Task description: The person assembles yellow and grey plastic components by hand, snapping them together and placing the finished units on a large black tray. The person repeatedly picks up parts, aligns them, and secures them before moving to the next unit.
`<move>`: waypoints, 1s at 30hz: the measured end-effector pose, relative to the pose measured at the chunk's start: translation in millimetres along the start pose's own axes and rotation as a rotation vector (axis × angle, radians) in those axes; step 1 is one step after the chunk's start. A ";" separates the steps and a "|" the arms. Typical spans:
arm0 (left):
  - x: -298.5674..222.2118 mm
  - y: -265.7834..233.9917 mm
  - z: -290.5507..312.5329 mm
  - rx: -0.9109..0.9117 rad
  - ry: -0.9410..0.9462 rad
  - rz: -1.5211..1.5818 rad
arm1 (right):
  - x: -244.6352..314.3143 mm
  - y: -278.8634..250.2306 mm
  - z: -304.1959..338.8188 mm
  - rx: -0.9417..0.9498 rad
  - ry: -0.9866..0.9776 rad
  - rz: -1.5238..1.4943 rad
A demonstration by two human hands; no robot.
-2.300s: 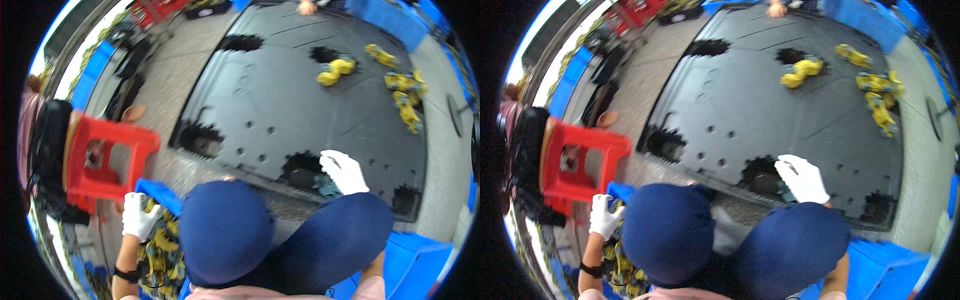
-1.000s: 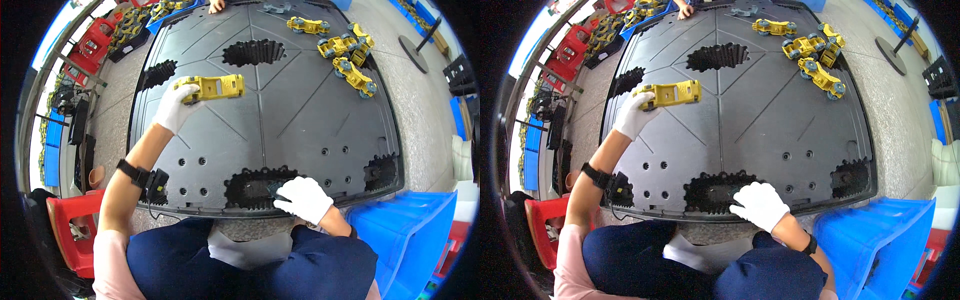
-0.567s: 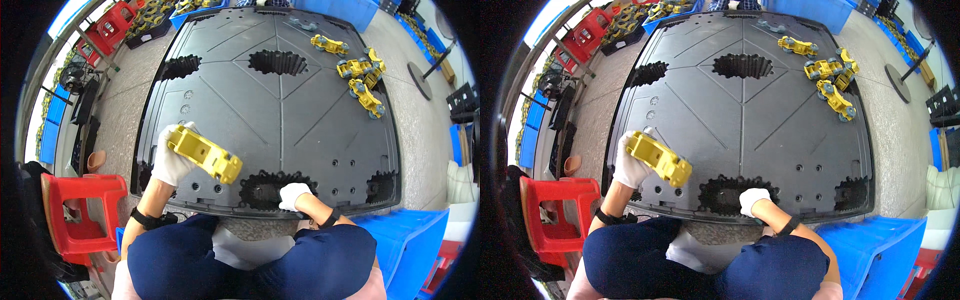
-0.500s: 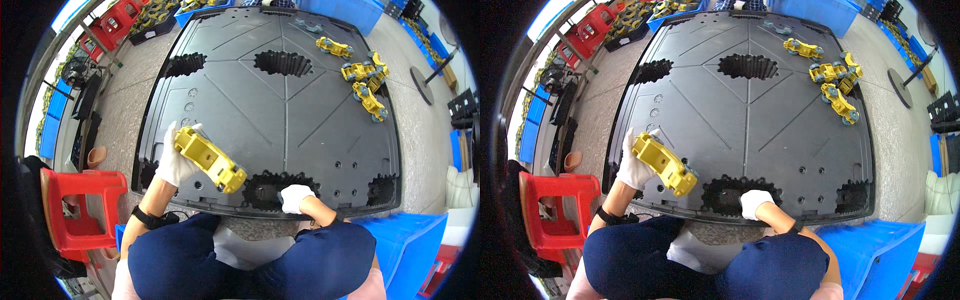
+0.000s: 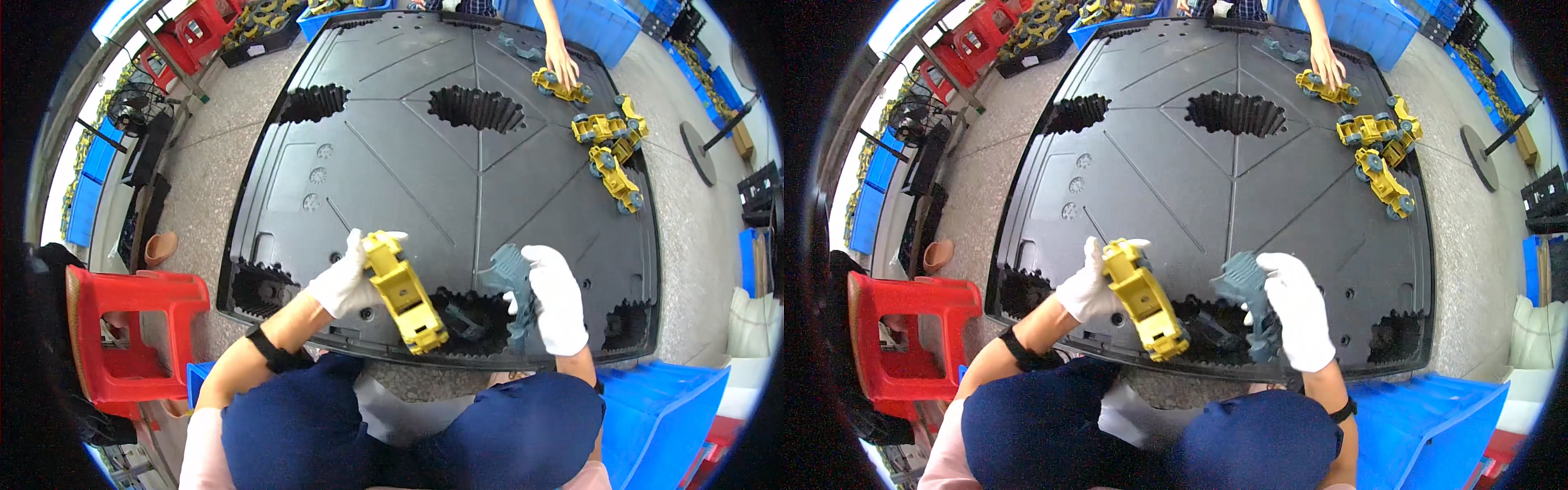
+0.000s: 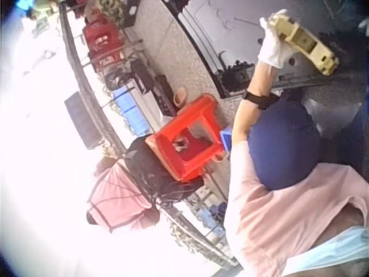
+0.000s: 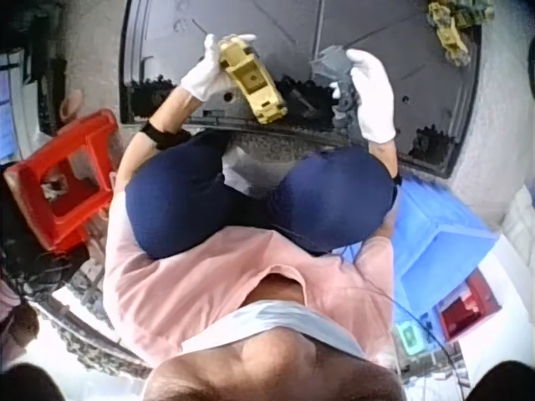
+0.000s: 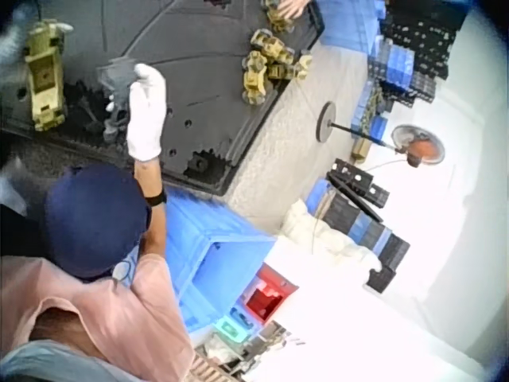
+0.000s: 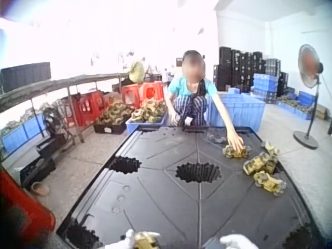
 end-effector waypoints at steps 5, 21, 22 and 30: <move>23.4 35.4 -25.0 0.013 -0.073 -0.020 | 6.2 50.3 -4.0 0.142 -0.199 0.245; 21.5 100.7 -31.9 0.099 0.001 -0.485 | 16.0 19.0 25.4 -0.016 -0.423 0.435; 20.6 99.1 -31.0 0.109 -0.002 -0.476 | 18.7 20.3 28.4 0.010 -0.450 0.522; 12.5 109.6 -25.0 0.159 0.079 -0.760 | 29.8 31.0 34.2 0.010 -0.538 0.690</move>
Point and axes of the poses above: each hand's wrist, its own z-axis away from the middle knuckle, its own y-axis out of the palm, x = y × z, the point moved 5 cm from there along -z, towards the middle knuckle, and after that the axes turned 5 degrees about z, right-handed, at the moved point
